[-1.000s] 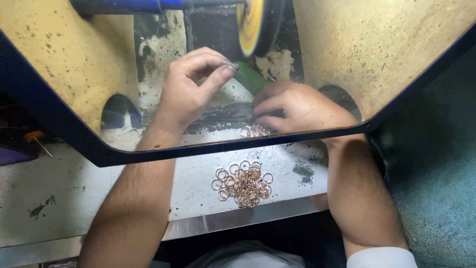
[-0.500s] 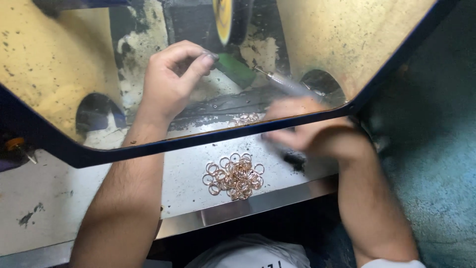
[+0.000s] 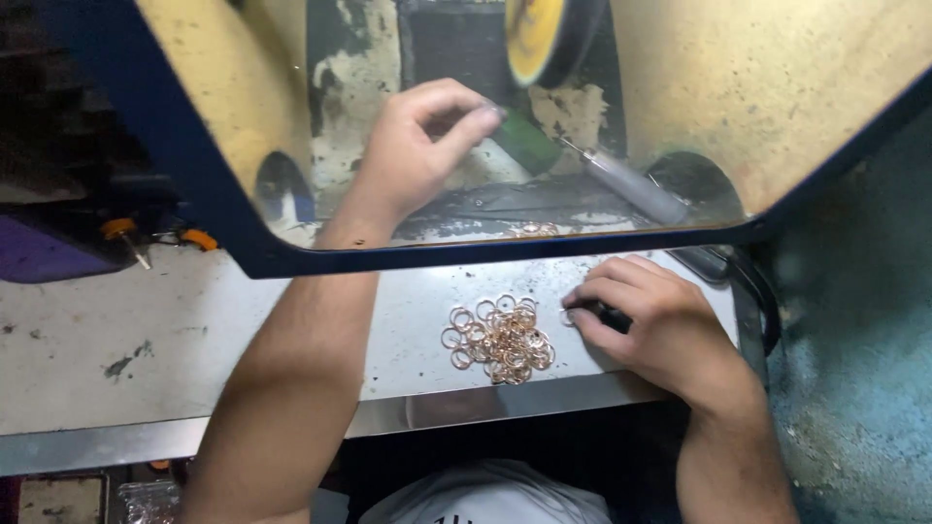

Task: Polishing individual metal rings using a bench-mounted polishing wheel inside a protective enclosure.

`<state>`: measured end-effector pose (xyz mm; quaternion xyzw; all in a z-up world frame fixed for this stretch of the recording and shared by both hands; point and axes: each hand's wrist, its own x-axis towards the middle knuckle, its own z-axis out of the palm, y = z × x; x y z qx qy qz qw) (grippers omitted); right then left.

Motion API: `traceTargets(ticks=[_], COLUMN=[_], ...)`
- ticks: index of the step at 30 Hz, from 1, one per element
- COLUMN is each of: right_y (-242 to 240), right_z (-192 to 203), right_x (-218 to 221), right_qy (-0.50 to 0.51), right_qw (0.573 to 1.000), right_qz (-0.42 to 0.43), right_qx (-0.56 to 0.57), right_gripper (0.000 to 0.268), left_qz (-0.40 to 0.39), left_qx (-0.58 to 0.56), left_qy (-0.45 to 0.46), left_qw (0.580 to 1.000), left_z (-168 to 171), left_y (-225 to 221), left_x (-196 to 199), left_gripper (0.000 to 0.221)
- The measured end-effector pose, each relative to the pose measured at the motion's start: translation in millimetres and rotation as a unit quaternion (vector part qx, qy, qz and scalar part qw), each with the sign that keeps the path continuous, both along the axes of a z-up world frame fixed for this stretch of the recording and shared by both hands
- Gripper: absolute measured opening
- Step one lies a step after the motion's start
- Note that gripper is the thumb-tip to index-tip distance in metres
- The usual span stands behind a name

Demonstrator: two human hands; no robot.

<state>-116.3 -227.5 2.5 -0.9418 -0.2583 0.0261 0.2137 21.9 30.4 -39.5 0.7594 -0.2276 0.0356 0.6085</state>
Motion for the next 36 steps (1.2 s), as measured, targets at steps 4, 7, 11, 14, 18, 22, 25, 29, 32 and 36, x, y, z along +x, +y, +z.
traceTargets(ticks=[4, 7, 11, 14, 18, 22, 25, 29, 32, 36], right_y=[-9.4, -9.8, 8.5, 20.0, 56.8, 56.8, 58.0, 76.2, 77.6, 77.2], right_z=[-25.5, -29.2, -14.0, -22.2, -7.1, -33.4, -28.3, -2.3, 0.5, 7.2], right_x=[0.4, 12.5, 56.5, 98.6, 126.1, 141.5, 145.2, 139.8, 139.0, 140.9], right_qy=[-0.074, -0.092, 0.033, 0.002, 0.088, 0.117, 0.082, -0.025, 0.025, 0.075], right_qw=[0.996, 0.993, 0.974, 0.969, 0.925, 0.912, 0.945, 0.991, 0.985, 0.978], right_qz=[-0.007, -0.069, -0.201, -0.193, -0.111, -0.108, -0.110, -0.126, -0.148, -0.176], right_qx=[-0.050, -0.015, 0.097, 0.153, 0.353, 0.379, 0.296, 0.026, -0.090, -0.083], right_gripper=[0.013, 0.014, 0.015, 0.021, 0.031, 0.034, 0.028, 0.033, 0.044, 0.046], left_qz=[0.003, 0.005, -0.047, -0.048, 0.038, 0.065, 0.057, 0.096, 0.110, 0.113], left_qx=[-0.007, 0.001, 0.004, 0.026, 0.006, -0.012, 0.020, 0.065, 0.061, 0.049], left_qy=[0.003, 0.017, 0.089, 0.045, 0.080, 0.076, 0.100, 0.114, 0.124, 0.129], left_qw=[1.000, 1.000, 0.995, 0.998, 0.996, 0.995, 0.993, 0.987, 0.984, 0.984], left_z=[2.8, 8.3, 16.8, 9.3, -4.4, -14.8, -13.7, -6.3, -11.3, -13.3], left_y=[0.5, 1.4, 1.0, -2.5, -3.2, 8.2, 6.6, 6.4, 4.6, 1.5], left_x=[0.2, -2.3, -6.6, -5.3, 2.7, 10.9, 11.3, 9.3, 10.5, 10.8], left_gripper=[0.016, 0.017, 0.025, 0.027, 0.022, 0.028, 0.021, 0.017, 0.017, 0.018])
